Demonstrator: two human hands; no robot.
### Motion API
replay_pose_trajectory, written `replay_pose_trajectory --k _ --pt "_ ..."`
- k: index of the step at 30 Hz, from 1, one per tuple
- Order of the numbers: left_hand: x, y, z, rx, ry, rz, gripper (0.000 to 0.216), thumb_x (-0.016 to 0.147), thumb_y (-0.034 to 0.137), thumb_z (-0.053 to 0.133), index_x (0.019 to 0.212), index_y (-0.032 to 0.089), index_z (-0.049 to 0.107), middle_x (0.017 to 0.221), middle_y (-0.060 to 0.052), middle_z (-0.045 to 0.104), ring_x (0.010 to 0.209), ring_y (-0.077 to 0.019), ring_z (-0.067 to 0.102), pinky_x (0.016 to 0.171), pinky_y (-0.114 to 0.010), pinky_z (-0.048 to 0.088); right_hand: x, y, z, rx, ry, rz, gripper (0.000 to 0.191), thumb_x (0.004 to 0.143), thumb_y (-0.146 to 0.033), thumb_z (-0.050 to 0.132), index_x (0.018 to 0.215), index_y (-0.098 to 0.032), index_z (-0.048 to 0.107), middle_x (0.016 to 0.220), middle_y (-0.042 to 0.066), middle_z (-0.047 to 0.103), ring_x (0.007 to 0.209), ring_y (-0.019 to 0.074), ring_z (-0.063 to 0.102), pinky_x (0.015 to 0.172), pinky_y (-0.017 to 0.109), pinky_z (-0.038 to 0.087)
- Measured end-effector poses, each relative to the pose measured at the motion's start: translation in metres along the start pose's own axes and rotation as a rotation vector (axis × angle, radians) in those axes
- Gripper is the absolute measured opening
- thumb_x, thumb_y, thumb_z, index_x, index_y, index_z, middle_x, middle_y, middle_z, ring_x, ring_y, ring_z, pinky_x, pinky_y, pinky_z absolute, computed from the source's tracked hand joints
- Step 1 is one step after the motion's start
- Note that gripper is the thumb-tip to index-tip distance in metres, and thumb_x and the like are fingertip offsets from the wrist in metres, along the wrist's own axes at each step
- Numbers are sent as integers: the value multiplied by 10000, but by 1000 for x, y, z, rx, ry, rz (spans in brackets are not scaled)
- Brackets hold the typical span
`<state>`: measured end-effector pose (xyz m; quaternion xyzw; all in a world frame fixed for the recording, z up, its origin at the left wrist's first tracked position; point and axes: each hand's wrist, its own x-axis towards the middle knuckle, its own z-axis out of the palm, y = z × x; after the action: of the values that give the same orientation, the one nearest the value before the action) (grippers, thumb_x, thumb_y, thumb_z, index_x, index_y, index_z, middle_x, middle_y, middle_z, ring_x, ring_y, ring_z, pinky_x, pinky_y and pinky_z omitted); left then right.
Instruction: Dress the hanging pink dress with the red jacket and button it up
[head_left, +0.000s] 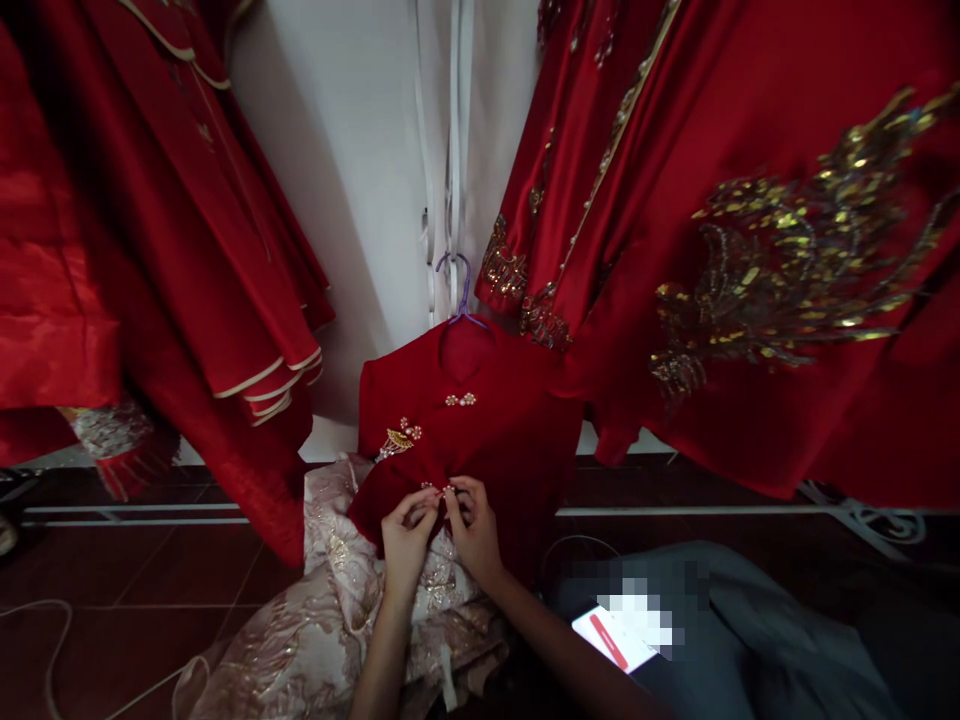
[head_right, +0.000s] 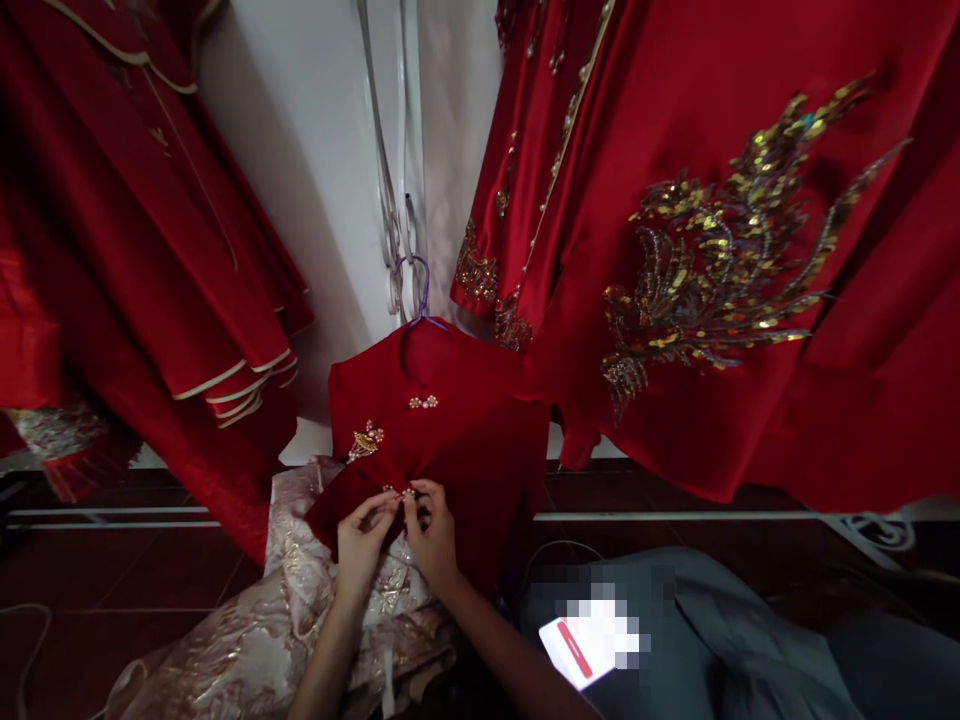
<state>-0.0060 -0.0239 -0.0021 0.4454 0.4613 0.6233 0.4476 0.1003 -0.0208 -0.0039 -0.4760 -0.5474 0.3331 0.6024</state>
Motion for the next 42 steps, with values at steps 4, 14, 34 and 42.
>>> replay_pose_trajectory --k 4,14,34,42 --pt "0 1 1 -16 6 0 263 654 242 699 892 131 689 878 -81 713 801 -178 677 791 -291 543 0 1 0 -4 -56 -2 242 839 -319 511 1047 -199 486 865 50 632 693 136 619 555 228 494" --pt "-3 2 2 12 26 31 249 671 250 689 889 130 676 879 -79 705 805 -173 670 791 -293 542 -1 3 0 2 -62 -26 214 862 -320 481 1038 -200 502 838 45 638 722 143 625 587 235 498" --pt "-5 7 0 125 28 130 248 668 279 683 872 138 692 847 -77 706 755 -168 668 737 -289 550 1 3 0 18 -60 19 248 830 -380 519 995 -196 503 796 46 637 681 147 628 544 236 496" --pt "-4 14 -5 267 16 214 197 697 301 666 827 163 717 803 -56 694 732 -153 649 691 -253 531 11 2 -4 50 -105 32 233 791 -388 548 917 -210 467 653 -24 566 529 104 564 433 188 424"
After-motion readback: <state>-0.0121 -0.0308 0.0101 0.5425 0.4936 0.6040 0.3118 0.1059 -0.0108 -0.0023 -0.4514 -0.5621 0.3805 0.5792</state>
